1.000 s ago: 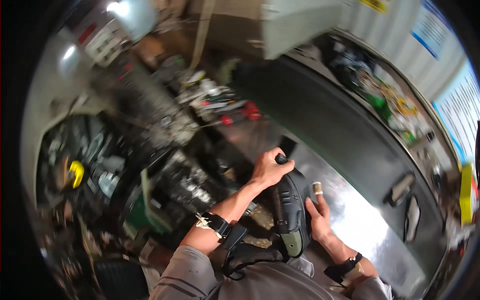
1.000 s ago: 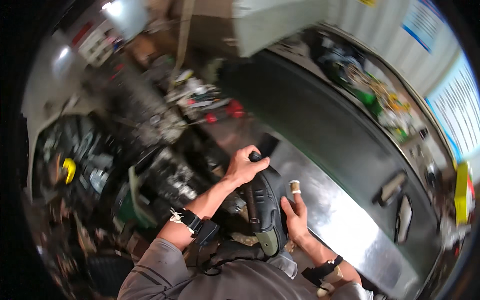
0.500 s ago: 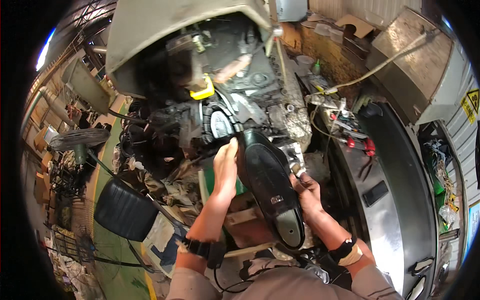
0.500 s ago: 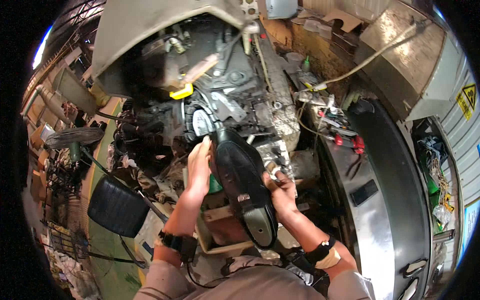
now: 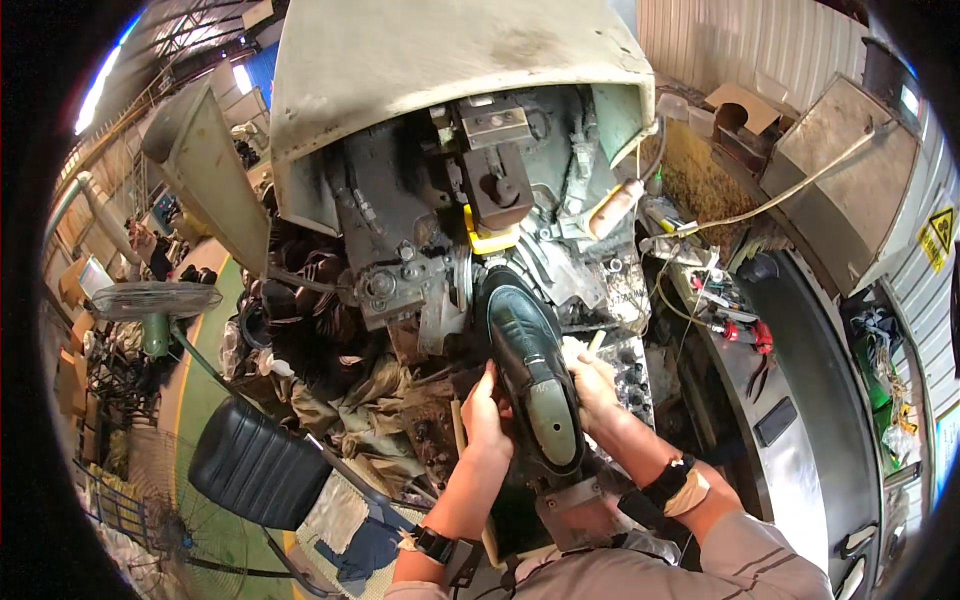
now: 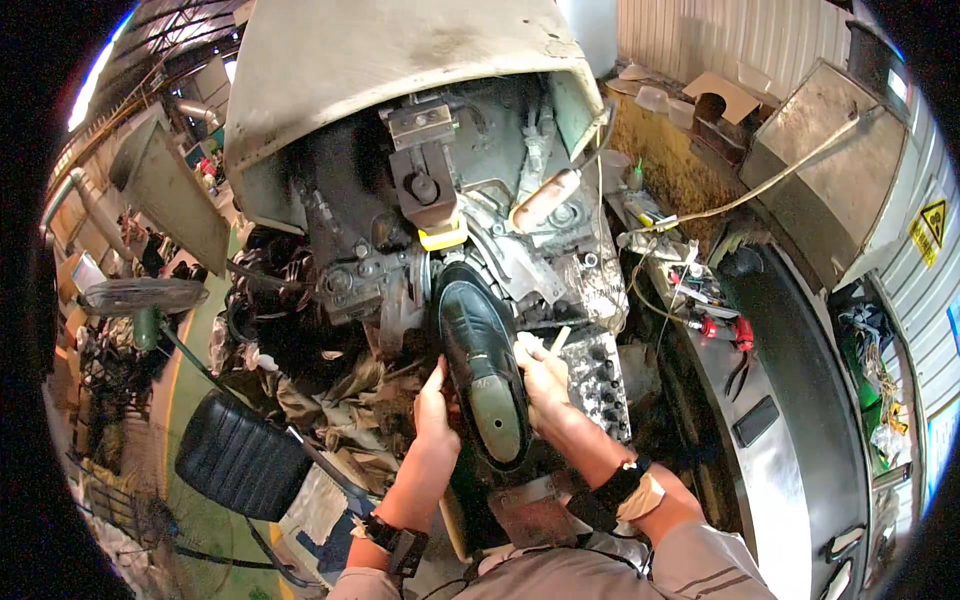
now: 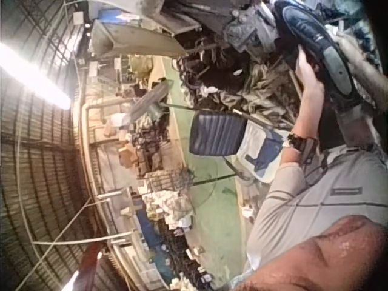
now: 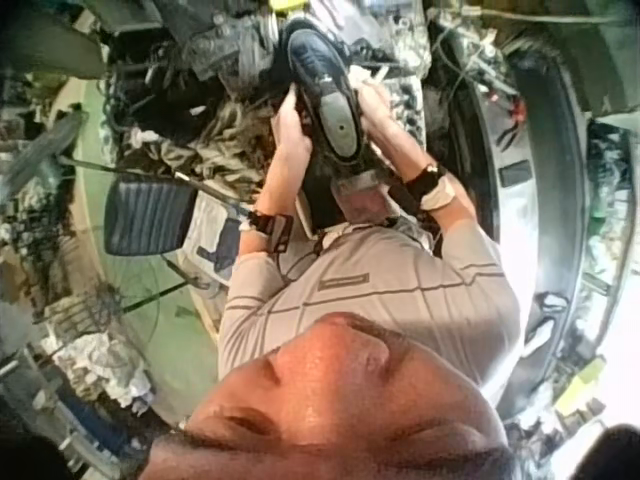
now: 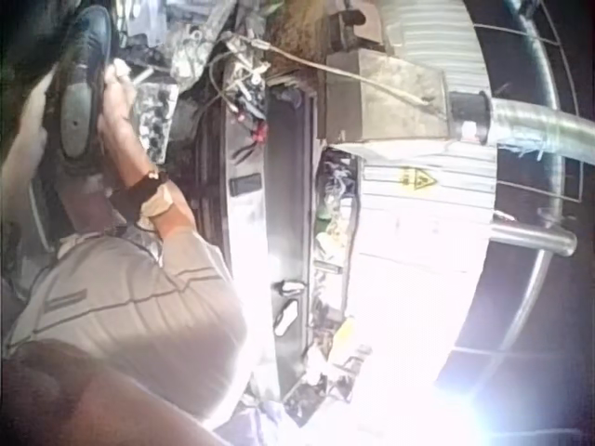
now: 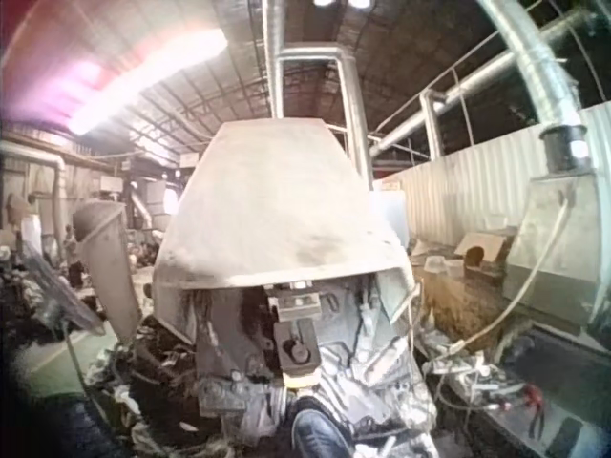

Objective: The worker is lasting shoes by placing the shoe upper over a last and using a shoe-lasting machine to shape and attach the components.

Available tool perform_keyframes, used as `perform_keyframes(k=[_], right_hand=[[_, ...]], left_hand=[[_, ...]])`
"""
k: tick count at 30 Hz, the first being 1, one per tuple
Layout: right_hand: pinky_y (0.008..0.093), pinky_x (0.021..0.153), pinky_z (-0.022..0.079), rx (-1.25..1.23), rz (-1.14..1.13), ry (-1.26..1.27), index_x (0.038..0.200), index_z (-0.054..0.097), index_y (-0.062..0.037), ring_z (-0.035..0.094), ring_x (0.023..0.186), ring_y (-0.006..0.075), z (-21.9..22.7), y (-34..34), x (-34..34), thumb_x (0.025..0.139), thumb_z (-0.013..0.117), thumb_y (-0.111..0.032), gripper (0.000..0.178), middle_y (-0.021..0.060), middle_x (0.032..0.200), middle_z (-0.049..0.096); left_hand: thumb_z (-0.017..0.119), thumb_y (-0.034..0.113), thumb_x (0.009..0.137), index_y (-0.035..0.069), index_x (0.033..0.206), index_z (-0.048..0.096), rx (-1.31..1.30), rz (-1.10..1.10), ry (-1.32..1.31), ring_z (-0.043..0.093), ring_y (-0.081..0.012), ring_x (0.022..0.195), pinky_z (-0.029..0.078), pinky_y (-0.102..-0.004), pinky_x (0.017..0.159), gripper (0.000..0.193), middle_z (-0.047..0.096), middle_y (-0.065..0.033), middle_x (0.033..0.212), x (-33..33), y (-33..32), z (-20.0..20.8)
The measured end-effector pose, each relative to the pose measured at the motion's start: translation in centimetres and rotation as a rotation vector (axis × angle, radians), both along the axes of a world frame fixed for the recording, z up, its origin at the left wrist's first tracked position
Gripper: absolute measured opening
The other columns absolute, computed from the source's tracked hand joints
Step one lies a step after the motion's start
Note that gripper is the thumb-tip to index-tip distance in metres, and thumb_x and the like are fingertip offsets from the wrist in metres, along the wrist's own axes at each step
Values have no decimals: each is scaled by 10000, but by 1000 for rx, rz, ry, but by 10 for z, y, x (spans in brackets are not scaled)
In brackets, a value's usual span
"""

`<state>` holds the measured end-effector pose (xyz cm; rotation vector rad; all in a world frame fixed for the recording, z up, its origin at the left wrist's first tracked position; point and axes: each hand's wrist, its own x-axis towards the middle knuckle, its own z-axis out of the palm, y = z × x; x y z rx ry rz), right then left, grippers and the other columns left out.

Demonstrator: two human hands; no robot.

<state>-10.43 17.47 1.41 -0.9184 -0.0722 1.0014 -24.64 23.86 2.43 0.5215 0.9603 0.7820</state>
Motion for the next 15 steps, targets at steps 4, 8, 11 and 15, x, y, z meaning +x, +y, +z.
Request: perform_keyframes(k=[4, 8, 11, 15], right_hand=[[276, 697, 553, -44, -11, -22, 1131, 660, -5, 637, 782, 123, -5, 18, 5, 981, 620, -107, 186, 43, 956, 690], [284, 714, 565, -45, -27, 42, 1147, 653, -4, 641, 782, 126, -15, 35, 11, 972, 624, -87, 195, 42, 968, 690], [293, 732, 571, -50, -22, 64, 1154, 645, -7, 649, 808, 132, -17, 36, 15, 958, 636, -68, 206, 42, 982, 691], [296, 758, 574, -14, 21, 105, 1189, 627, -24, 657, 843, 135, -26, 37, 14, 949, 657, -77, 248, 39, 1018, 689]], left_hand=[[643, 344, 958, 77, 1007, 731, -92, 20, -61, 684, -183, 796, 545, -326, 731, 286, 739, -49, 953, 13, 14, 9], [636, 314, 964, 63, 1020, 726, -164, 44, -167, 694, -205, 830, 562, -346, 757, 273, 738, -65, 976, 21, 26, 6], [631, 292, 968, 46, 1044, 716, -197, 79, -176, 699, -221, 851, 572, -361, 775, 271, 736, -79, 999, 25, 29, 6], [612, 283, 981, 39, 1078, 701, -177, 88, -231, 693, -217, 869, 561, -358, 792, 277, 726, -89, 1040, 23, 32, -35]])
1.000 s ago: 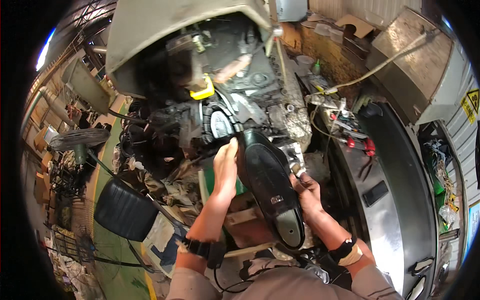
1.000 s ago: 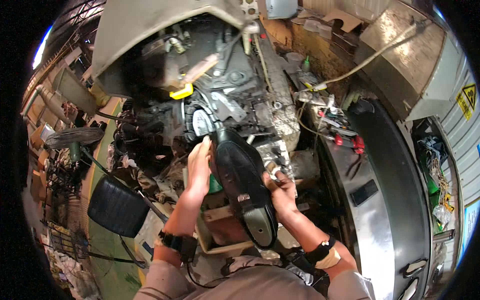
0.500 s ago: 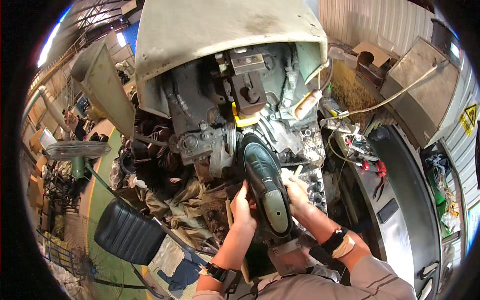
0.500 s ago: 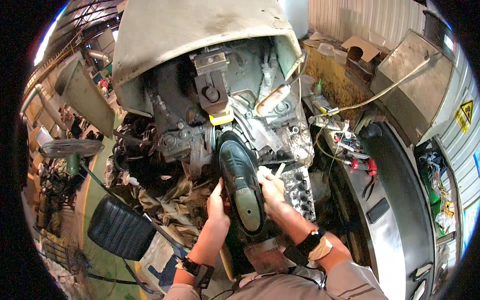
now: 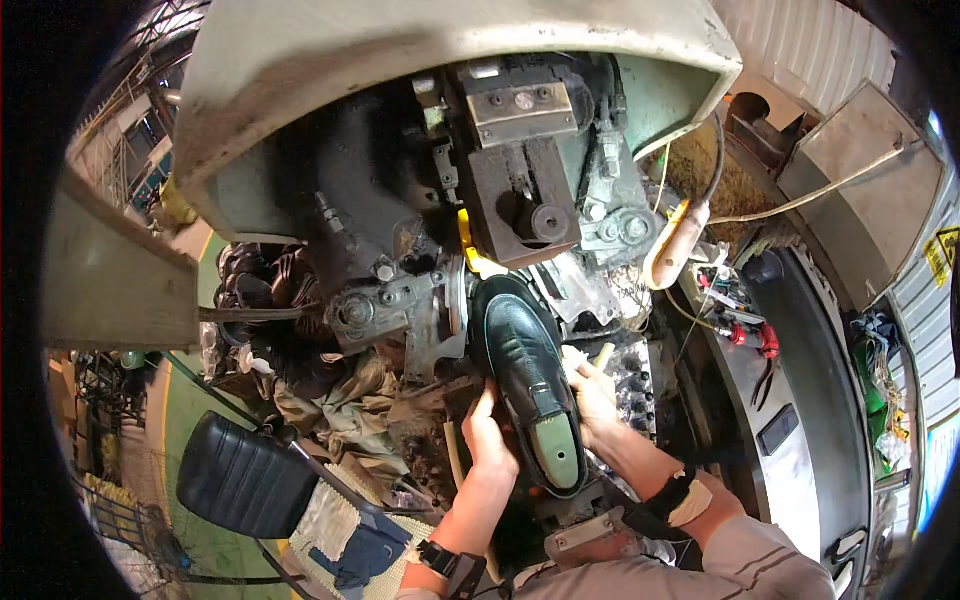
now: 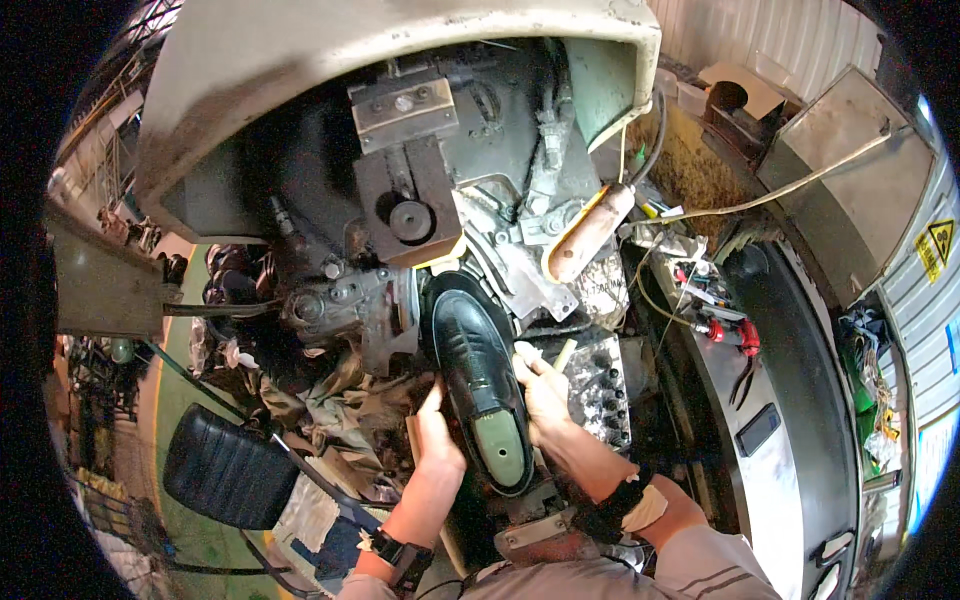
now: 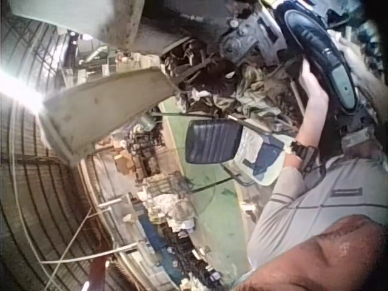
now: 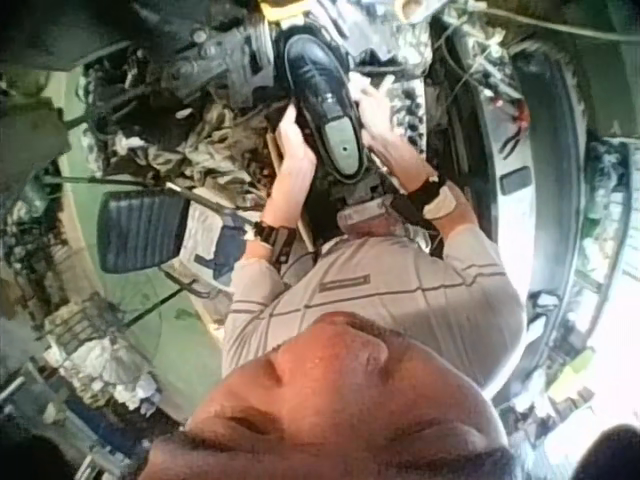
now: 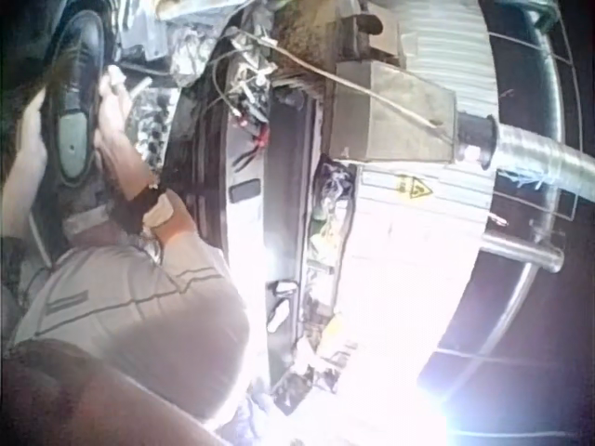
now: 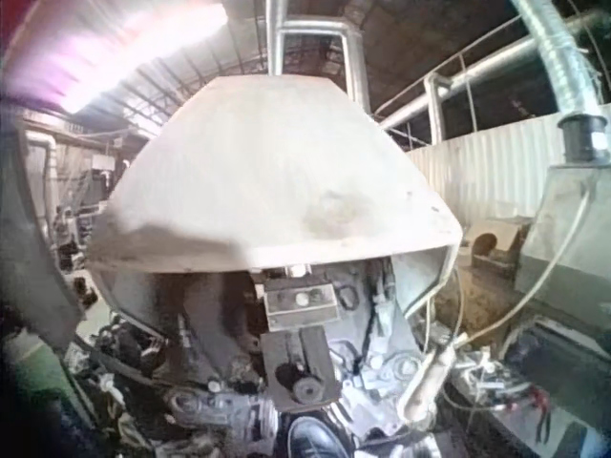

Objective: The worker is lasting shoes by placing the shoe upper over a last and using a shoe-lasting machine to shape and attach the components.

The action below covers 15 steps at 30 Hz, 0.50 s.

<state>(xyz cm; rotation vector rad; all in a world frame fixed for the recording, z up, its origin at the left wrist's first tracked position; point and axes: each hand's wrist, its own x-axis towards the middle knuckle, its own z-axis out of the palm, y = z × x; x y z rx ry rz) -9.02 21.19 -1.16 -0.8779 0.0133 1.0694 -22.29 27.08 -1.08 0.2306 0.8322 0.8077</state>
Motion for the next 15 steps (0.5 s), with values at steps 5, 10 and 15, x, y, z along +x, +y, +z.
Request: perform_keyframes(k=[5, 10, 15], right_hand=[[296, 771, 574, 17, -38, -12, 1229, 610, -40, 659, 871, 131, -15, 8, 5, 954, 662, -88, 284, 38, 1061, 688], [297, 791, 573, 77, -78, 8, 1276, 578, -38, 668, 889, 140, -23, 10, 5, 950, 666, -74, 340, 60, 1092, 691], [303, 791, 577, 57, -62, 58, 1260, 579, -39, 675, 889, 145, -7, 9, -2, 947, 671, -70, 328, 68, 1087, 693]], left_hand=[[631, 223, 978, -8, 989, 657, 107, 124, 33, 668, -209, 844, 542, -342, 764, 232, 690, -78, 954, 13, 3, -8], [625, 188, 984, -21, 968, 646, 197, 188, 93, 641, -177, 805, 523, -320, 746, 210, 687, -78, 926, 15, 4, -18], [610, 190, 990, -3, 958, 645, 152, 176, 101, 649, -188, 814, 526, -322, 749, 199, 689, -81, 926, 12, 6, -19]])
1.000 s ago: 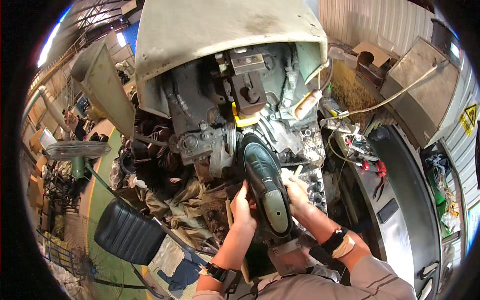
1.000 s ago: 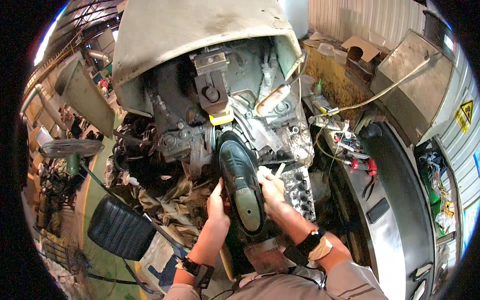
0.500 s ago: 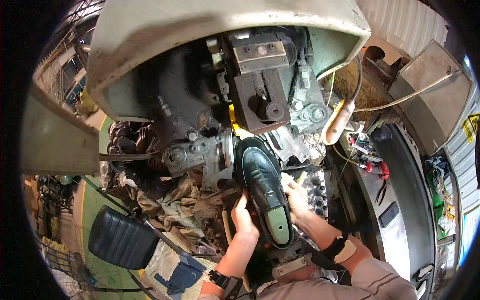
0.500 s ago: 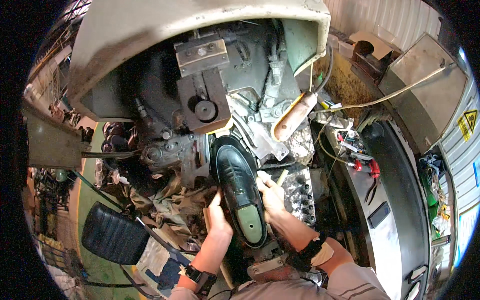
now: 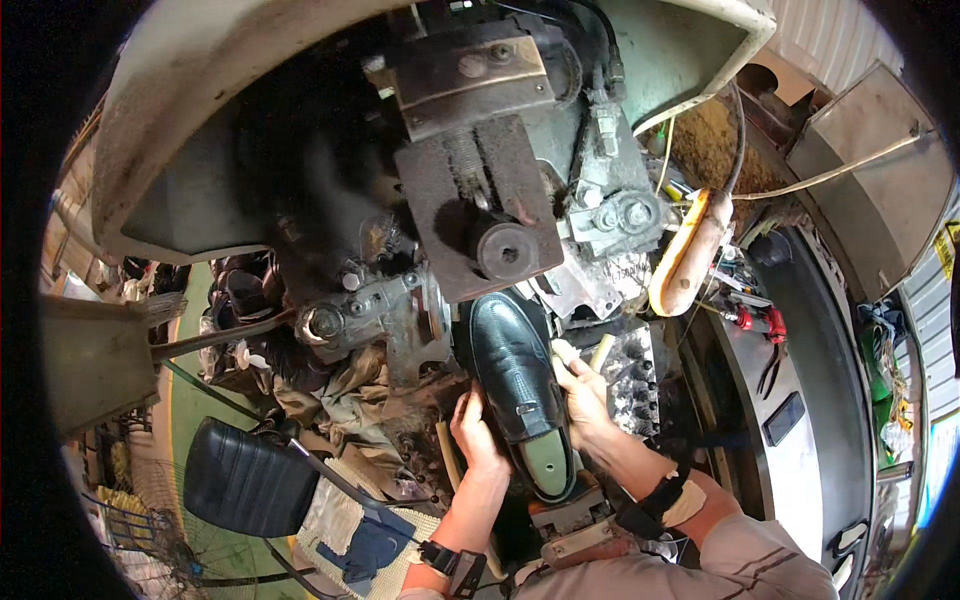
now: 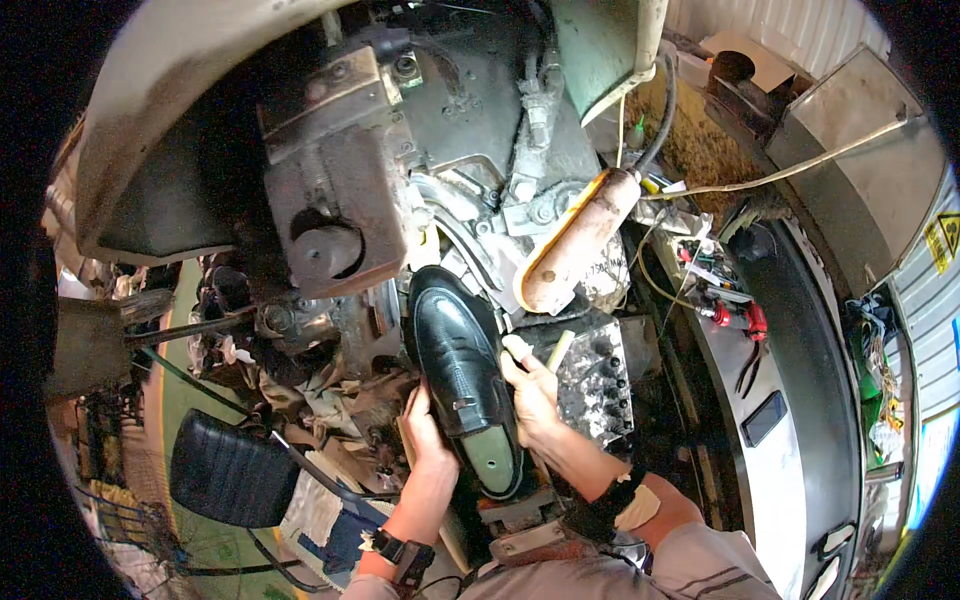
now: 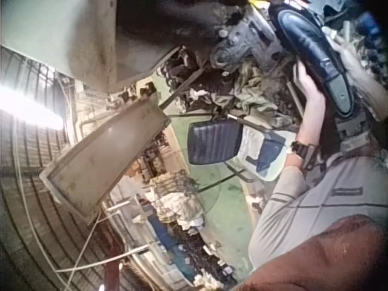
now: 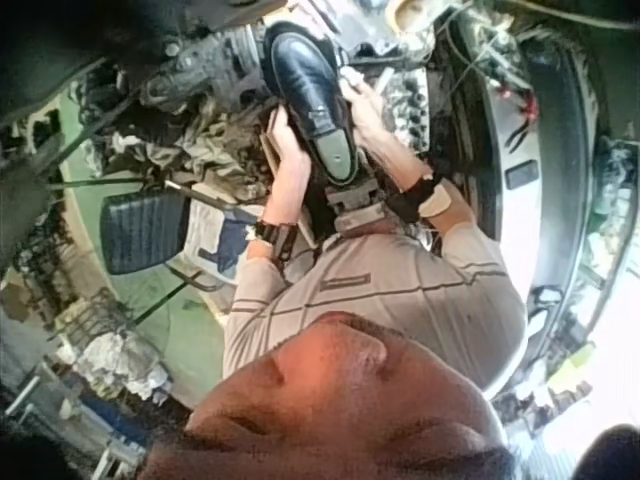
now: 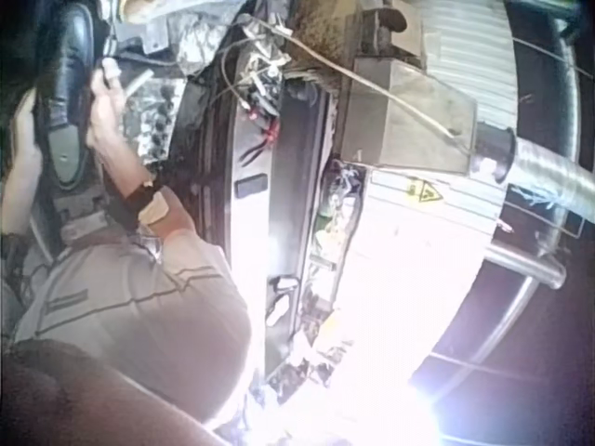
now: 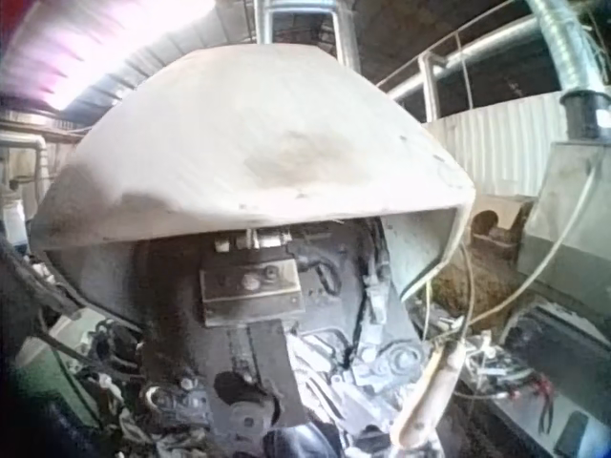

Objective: The worker is lasting shoes by placing the shoe upper over a last and using a shoe-lasting machine to shape and attach the components.

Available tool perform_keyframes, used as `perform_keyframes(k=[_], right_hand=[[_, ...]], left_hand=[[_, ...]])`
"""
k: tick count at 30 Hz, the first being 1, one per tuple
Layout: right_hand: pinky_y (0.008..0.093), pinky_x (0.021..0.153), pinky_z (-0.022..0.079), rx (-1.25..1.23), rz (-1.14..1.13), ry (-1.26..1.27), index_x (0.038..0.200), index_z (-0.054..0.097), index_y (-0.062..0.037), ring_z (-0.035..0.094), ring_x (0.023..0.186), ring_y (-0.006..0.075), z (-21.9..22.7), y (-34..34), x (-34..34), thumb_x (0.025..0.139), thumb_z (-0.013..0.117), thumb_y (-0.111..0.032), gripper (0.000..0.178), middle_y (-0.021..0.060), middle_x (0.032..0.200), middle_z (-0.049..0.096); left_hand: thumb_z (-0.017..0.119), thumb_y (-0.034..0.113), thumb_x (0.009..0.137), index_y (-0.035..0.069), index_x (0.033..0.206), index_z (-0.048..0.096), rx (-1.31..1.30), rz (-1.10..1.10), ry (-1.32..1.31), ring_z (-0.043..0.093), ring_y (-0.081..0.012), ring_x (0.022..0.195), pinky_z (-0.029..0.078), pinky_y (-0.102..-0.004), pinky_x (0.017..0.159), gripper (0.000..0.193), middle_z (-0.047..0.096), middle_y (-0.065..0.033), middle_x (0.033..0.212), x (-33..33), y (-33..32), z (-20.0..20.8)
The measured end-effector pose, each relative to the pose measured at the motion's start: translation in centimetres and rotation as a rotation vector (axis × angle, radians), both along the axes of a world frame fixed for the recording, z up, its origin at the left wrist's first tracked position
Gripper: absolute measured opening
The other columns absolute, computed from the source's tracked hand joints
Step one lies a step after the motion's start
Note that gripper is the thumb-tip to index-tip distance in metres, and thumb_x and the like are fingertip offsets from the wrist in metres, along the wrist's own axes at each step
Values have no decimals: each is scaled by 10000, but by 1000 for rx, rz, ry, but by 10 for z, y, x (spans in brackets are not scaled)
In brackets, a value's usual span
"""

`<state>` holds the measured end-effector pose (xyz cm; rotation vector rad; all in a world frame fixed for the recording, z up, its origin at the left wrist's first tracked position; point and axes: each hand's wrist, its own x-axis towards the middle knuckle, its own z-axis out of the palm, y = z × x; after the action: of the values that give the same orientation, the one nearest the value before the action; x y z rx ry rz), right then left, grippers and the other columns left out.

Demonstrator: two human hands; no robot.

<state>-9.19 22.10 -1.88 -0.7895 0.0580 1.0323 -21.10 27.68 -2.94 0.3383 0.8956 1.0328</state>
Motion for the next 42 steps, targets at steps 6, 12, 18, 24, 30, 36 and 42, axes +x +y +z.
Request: perform_keyframes(k=[6, 12, 18, 24, 30, 36, 42], right_hand=[[307, 788, 589, 72, 17, 8, 1366, 524, -48, 688, 930, 158, -11, 2, 8, 958, 643, -49, 425, 97, 1145, 692], [296, 816, 581, 122, 5, -53, 1423, 451, -29, 683, 927, 151, -28, 7, 10, 970, 647, -86, 497, 113, 1151, 692], [306, 799, 593, 81, -19, -24, 1310, 527, -53, 687, 928, 158, -10, 2, 9, 947, 678, -77, 394, 94, 1134, 677], [297, 791, 587, 93, -30, -42, 1325, 506, -43, 678, 922, 156, -13, 3, 8, 965, 657, -95, 393, 94, 1133, 671], [375, 805, 622, -158, 297, -359, 1408, 384, -44, 723, 918, 278, -15, -53, 73, 1005, 592, -149, 465, 251, 1121, 682], [333, 770, 541, -759, -17, -423, 1522, 250, 19, 653, 847, 182, -142, -144, 171, 863, 720, -81, 815, 112, 1055, 674], [382, 632, 534, -831, 82, -526, 1355, 443, 34, 654, 793, 199, -204, -153, 203, 777, 754, -40, 661, 142, 1041, 667]], left_hand=[[618, 224, 996, 15, 939, 644, 30, 2, 12, 623, -156, 743, 516, -294, 708, 218, 674, -50, 887, 5, 0, -9], [561, 193, 1038, 50, 872, 648, 168, 25, 71, 581, -88, 715, 480, -241, 652, 236, 653, 5, 814, 9, 5, -27], [554, 193, 1033, 30, 960, 678, 100, 9, 117, 606, -112, 756, 506, -276, 688, 218, 667, -9, 869, 9, 4, -12], [571, 248, 1021, 4, 1078, 664, 9, -110, -28, 651, -169, 824, 521, -293, 744, 267, 681, -42, 969, 0, 9, -6], [595, 241, 1003, -33, 1175, 617, 287, -322, 467, 686, -212, 926, 557, -368, 833, 324, 681, -103, 1084, -98, 33, -17], [701, 117, 906, -76, 1189, 622, 341, -5, 966, 674, -231, 987, 528, -351, 906, 352, 686, -136, 1101, -230, 39, -172], [789, 115, 803, -84, 1138, 676, 403, -58, 1096, 670, -193, 954, 520, -329, 871, 406, 719, -144, 1081, -189, 20, -152]])
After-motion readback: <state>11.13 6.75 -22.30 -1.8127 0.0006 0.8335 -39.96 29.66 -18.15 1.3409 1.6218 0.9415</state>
